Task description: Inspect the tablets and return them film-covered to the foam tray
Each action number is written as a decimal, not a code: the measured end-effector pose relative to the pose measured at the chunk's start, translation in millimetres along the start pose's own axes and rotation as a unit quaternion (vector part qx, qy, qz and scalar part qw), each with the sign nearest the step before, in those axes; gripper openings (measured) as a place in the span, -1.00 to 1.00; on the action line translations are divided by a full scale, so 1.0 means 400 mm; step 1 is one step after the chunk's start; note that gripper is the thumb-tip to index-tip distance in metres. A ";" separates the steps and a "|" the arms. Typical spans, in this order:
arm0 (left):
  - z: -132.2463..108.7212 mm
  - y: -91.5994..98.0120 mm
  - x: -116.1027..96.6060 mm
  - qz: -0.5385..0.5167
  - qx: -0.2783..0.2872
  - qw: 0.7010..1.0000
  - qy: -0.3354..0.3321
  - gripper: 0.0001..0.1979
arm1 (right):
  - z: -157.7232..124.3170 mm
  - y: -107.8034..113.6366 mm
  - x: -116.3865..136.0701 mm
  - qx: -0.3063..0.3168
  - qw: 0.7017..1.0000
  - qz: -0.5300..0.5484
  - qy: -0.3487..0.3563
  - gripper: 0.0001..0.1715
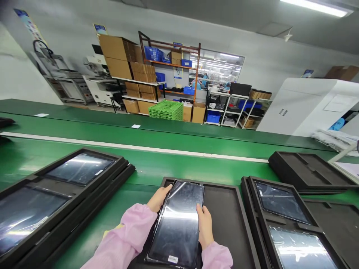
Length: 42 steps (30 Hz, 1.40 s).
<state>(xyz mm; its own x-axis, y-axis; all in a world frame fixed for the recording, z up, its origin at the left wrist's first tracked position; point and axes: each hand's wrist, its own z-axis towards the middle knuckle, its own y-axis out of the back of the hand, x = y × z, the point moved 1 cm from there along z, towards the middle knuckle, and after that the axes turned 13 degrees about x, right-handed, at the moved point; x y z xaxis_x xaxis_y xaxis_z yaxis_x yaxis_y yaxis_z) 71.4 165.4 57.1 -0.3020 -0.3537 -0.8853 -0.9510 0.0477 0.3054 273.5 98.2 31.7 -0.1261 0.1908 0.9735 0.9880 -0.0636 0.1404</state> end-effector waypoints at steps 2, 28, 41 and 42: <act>-0.018 -0.015 -0.004 -0.064 -0.003 0.998 -0.013 -0.56 | 0.006 -0.013 -0.010 -0.019 1.000 -0.016 0.011 -0.59; -0.306 0.055 -0.015 -0.162 0.117 0.883 -0.425 -0.61 | -0.124 0.047 0.244 0.343 0.877 0.086 0.324 -0.58; -0.306 0.055 -0.030 -0.173 0.114 0.873 -0.442 -0.56 | -0.114 0.054 0.242 0.347 0.872 0.058 0.340 -0.55; -0.306 0.054 -0.031 -0.175 0.113 0.873 -0.442 -0.55 | -0.114 0.053 0.241 0.348 0.872 0.057 0.340 -0.55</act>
<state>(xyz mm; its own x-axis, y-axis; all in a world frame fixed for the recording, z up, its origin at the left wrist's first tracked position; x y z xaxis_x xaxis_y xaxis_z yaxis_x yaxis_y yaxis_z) 62.5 56.4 117.6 0.1713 0.4704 -0.8657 -0.9539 0.2991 -0.0262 278.4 70.7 136.8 0.1861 -0.4173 0.8895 0.7826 0.6103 0.1226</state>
